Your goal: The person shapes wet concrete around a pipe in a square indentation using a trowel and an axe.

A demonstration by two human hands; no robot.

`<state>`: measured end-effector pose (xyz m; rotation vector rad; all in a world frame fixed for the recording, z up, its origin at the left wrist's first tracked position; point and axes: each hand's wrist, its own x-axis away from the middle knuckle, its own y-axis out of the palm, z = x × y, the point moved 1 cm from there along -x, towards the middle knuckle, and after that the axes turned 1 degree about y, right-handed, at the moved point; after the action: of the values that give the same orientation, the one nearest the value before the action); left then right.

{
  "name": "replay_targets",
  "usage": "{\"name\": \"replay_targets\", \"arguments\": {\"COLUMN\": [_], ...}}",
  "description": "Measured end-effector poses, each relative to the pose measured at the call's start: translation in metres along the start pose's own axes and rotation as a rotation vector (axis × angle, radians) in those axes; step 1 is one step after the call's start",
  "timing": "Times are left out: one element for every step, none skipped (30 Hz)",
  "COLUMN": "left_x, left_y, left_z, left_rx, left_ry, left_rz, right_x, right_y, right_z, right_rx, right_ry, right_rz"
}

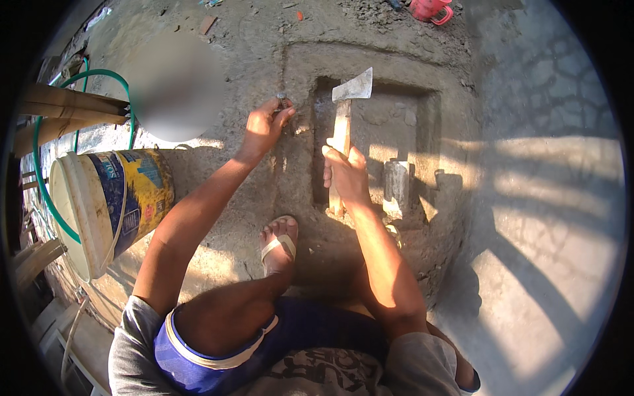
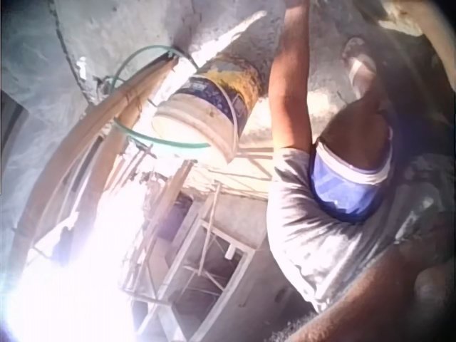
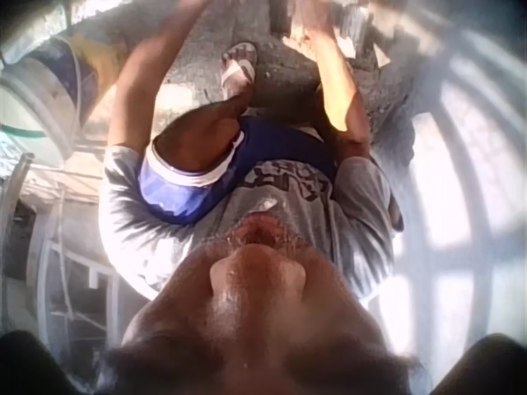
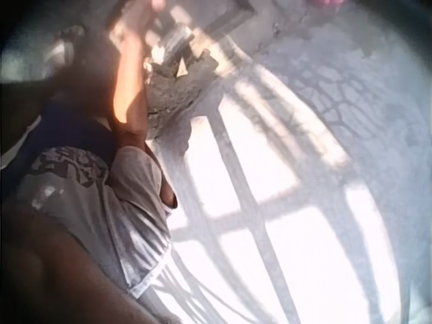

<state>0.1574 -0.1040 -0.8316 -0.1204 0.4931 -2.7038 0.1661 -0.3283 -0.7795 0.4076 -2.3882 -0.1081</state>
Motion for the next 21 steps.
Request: {"name": "replay_targets", "arguments": {"left_x": [-0.004,-0.006,-0.008,-0.009,-0.01,-0.009,-0.008,-0.008,-0.007,-0.006,-0.005,-0.005,-0.005,-0.004,-0.004,-0.002,0.0,0.001,0.002,0.002,0.001], "left_y": [0.001,0.002,0.004,0.007,0.009,0.008,0.007,0.006,0.008,0.01,0.011,0.011,0.01,0.009,0.007,0.005,0.004,0.002,0.002,0.003,0.005], "left_z": [0.002,0.005,0.007,0.009,0.011,0.009,0.008,0.006,0.01,0.013,0.016,0.017,0.017,0.018,0.016,0.014,0.012,0.011,0.011,0.011,0.013], "left_rx": [-0.107,-0.214,-0.212,-0.217,-0.222,-0.223,-0.251,-0.28,-0.274,-0.255,-0.237,-0.24,-0.232,-0.224,-0.226,-0.23,-0.232,-0.236,-0.218,-0.2,-0.198], "left_ry": [0.122,0.243,0.242,0.271,0.299,0.3,0.336,0.372,0.372,0.341,0.31,0.309,0.31,0.311,0.313,0.255,0.196,0.2,0.218,0.236,0.243], "left_rz": [-0.026,-0.052,-0.051,-0.075,-0.098,-0.094,-0.11,-0.125,-0.127,-0.139,-0.151,-0.149,-0.15,-0.15,-0.145,-0.157,-0.169,-0.16,-0.158,-0.157,-0.15], "right_x": [0.002,0.003,0.004,0.004,0.005,0.006,0.007,0.008,0.01,0.011,0.01,0.008,0.008,0.007,0.006,0.005,0.007,0.009,0.011,0.012,0.014], "right_y": [0.002,0.003,0.004,0.004,0.005,0.007,0.01,0.013,0.011,0.01,0.007,0.005,0.005,0.004,0.006,0.007,0.007,0.007,0.006,0.0,-0.003], "right_z": [-0.006,-0.012,-0.018,-0.024,-0.03,-0.038,-0.045,-0.053,-0.06,-0.066,-0.065,-0.062,-0.061,-0.058,-0.057,-0.057,-0.059,-0.061,-0.064,-0.066,-0.076], "right_rx": [0.068,0.136,0.138,0.178,0.218,0.279,0.279,0.339,0.402,0.511,0.514,0.581,0.647,0.647,0.671,0.695,0.697,0.879,1.062,1.035,1.04], "right_ry": [-0.058,-0.117,-0.117,-0.151,-0.185,-0.213,-0.215,-0.199,-0.179,-0.203,-0.202,-0.313,-0.425,-0.427,-0.361,-0.296,-0.302,-0.254,-0.203,-0.244,-0.254], "right_rz": [0.003,0.006,0.006,0.022,0.037,0.049,0.045,0.054,0.073,0.098,0.101,0.106,0.11,0.106,0.104,0.102,0.1,0.049,-0.002,-0.078,-0.076]}}
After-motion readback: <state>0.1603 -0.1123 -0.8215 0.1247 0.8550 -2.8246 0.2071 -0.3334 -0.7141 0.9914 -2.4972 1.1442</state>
